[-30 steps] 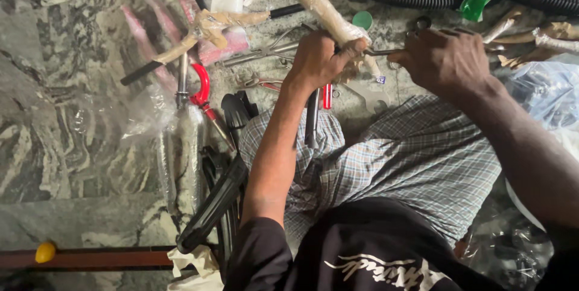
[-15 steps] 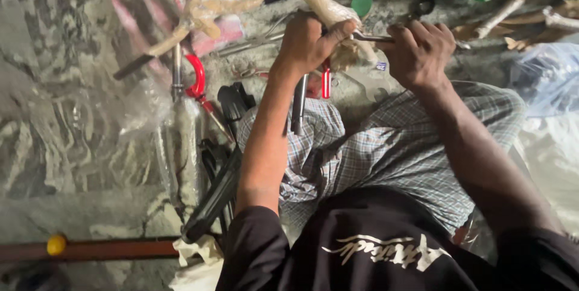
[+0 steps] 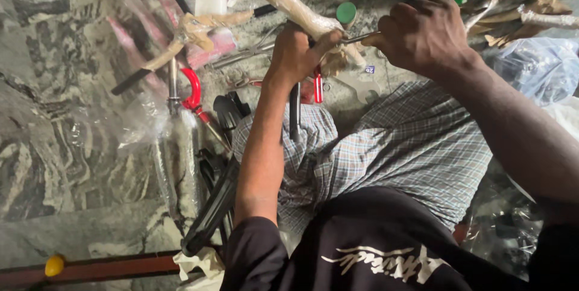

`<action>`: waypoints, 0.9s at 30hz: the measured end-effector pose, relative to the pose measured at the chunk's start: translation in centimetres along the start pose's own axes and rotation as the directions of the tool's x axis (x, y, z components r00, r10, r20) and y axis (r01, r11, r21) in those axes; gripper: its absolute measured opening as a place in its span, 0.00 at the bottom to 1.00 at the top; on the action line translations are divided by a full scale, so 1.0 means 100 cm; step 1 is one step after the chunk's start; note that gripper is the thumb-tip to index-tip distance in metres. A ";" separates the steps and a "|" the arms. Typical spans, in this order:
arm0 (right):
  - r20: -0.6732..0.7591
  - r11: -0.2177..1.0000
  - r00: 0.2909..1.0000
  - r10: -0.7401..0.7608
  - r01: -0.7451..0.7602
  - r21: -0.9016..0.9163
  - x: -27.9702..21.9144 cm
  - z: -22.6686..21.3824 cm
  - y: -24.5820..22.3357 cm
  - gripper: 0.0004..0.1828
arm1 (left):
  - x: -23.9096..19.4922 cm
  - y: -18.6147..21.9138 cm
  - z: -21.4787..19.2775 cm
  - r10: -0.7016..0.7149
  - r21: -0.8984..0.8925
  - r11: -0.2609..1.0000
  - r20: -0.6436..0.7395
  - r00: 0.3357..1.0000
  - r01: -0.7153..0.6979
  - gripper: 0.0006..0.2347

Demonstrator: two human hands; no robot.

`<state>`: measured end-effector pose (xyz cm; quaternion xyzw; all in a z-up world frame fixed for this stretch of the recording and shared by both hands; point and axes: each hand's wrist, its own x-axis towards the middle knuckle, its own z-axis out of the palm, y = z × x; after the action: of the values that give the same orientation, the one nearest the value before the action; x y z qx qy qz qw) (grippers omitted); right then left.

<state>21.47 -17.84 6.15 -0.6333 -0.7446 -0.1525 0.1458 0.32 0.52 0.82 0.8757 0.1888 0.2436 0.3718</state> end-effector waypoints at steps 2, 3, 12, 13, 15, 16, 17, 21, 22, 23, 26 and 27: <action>0.022 0.999 0.999 -0.033 0.034 -0.026 0.004 0.003 0.003 0.23 | -0.001 -0.002 -0.003 -0.105 -0.057 0.992 0.056 0.993 0.109 0.26; 0.031 0.998 0.998 -0.047 0.049 -0.043 0.006 0.006 0.005 0.23 | 0.001 -0.003 -0.005 -0.151 -0.082 0.984 0.087 0.985 0.159 0.26; -0.121 0.963 0.983 -0.136 0.103 -0.248 0.008 0.034 -0.002 0.21 | -0.006 -0.012 -0.015 -0.136 -0.096 0.986 0.050 0.989 0.140 0.22; -0.117 0.960 0.985 -0.127 0.093 -0.263 0.002 0.035 -0.004 0.19 | -0.009 -0.014 -0.013 -0.158 -0.116 0.979 0.066 0.985 0.165 0.23; -0.118 0.950 0.986 -0.116 0.075 -0.304 0.000 0.041 0.000 0.16 | -0.003 -0.019 -0.014 -0.190 -0.152 0.967 0.091 0.978 0.202 0.23; -0.147 0.953 0.983 -0.111 0.063 -0.297 0.000 0.042 0.002 0.15 | 0.000 -0.019 -0.013 -0.167 -0.129 0.976 0.080 0.983 0.176 0.24; -0.174 0.957 0.979 -0.106 0.053 -0.285 0.000 0.045 0.002 0.15 | 0.000 -0.019 -0.011 -0.148 -0.106 0.982 0.069 0.987 0.154 0.25; -0.478 0.945 0.869 -0.128 -0.040 -0.326 0.008 0.059 -0.005 0.08 | -0.003 -0.018 -0.009 -0.142 -0.159 0.975 0.088 0.986 0.155 0.25; -0.375 0.957 0.922 -0.091 -0.022 -0.288 0.013 0.058 -0.004 0.11 | -0.001 -0.016 -0.010 -0.137 -0.128 0.981 0.050 0.989 0.143 0.25; -0.268 0.970 0.962 -0.052 -0.015 -0.244 0.015 0.055 -0.005 0.15 | -0.004 -0.015 -0.011 -0.131 -0.092 0.987 0.019 0.991 0.132 0.24; -0.018 1.000 1.000 0.013 -0.013 0.017 0.007 0.039 -0.007 0.22 | -0.016 -0.017 -0.009 -0.185 -0.143 0.973 -0.017 0.983 0.181 0.21; 0.055 0.993 0.998 0.012 -0.018 0.121 0.005 0.032 -0.006 0.25 | -0.018 -0.019 -0.007 -0.216 -0.191 0.959 -0.023 0.976 0.208 0.20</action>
<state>20.74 -16.21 3.44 -0.6328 -0.7514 -0.0885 0.1648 -1.83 1.22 -0.68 0.8060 0.2660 0.2379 0.4723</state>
